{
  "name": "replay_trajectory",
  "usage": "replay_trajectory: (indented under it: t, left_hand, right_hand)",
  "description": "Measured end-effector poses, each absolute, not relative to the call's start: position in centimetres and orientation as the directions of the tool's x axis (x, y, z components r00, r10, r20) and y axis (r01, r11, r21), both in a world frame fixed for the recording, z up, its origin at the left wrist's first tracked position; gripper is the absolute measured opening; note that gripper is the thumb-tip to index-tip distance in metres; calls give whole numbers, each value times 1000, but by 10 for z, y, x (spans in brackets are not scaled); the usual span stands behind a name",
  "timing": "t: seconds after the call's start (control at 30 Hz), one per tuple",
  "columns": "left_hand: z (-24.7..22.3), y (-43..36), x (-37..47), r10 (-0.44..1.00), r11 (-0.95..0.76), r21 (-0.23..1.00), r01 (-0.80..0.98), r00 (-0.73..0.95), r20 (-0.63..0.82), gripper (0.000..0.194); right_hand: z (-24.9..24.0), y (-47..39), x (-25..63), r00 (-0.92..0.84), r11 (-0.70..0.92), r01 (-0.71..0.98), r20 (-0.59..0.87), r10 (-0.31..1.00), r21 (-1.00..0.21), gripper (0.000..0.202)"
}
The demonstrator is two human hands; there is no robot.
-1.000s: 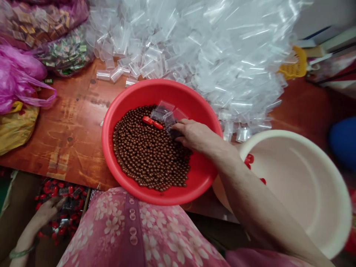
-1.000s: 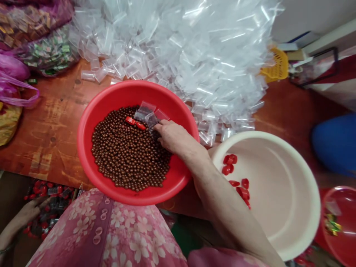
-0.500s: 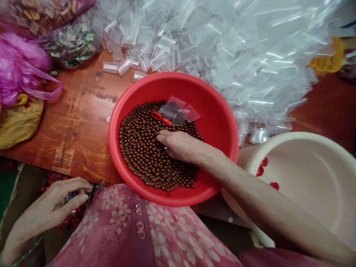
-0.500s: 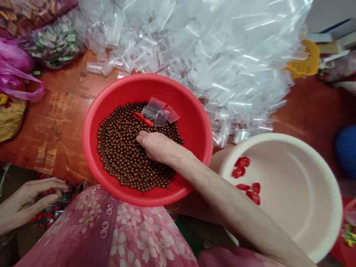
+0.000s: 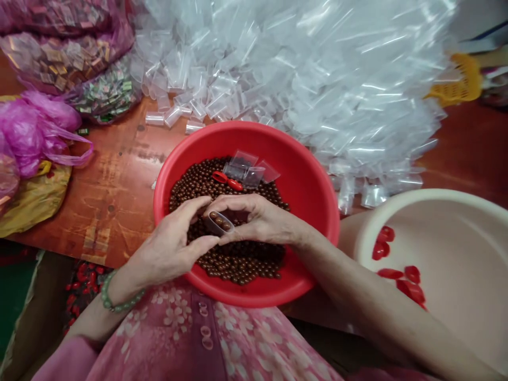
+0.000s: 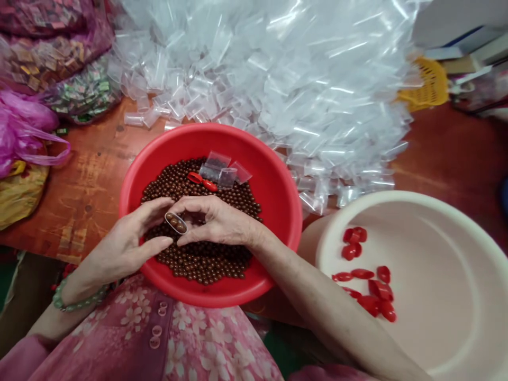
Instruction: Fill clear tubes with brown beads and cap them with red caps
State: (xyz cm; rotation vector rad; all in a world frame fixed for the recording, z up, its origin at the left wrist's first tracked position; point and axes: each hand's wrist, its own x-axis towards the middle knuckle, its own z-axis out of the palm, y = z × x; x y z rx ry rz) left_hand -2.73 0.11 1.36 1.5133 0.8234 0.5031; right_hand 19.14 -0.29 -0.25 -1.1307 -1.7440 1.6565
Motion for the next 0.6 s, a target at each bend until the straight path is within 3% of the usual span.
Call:
replay_trajectory:
  t: [0.1,0.23,0.37,0.5,0.6]
  left_hand:
    - [7,4,-12,718,-46,985,168,691,-84,57]
    - [10,1,-5,713,5,997,80,698,-59,39]
    - [15,-2,-8,752,178,981,74,633,-184,31]
    - [20,-1,-9,700,317,946,69,657,-282,29]
    - [21,2,-4,716,287,955,81,644,-270,27]
  right_hand:
    - [5,-12,186,-539,38,203,-79,838,-978,26]
    - [16,-25,189,-520,155,208,25,854,-966,23]
    - [18,-21,213,-489,102,424,-133,862,-900,24]
    - [3,4,229,-221,62,822,-216,951,-566,16]
    - [-10,24,222,-168,96,960,-264,950,-265,17]
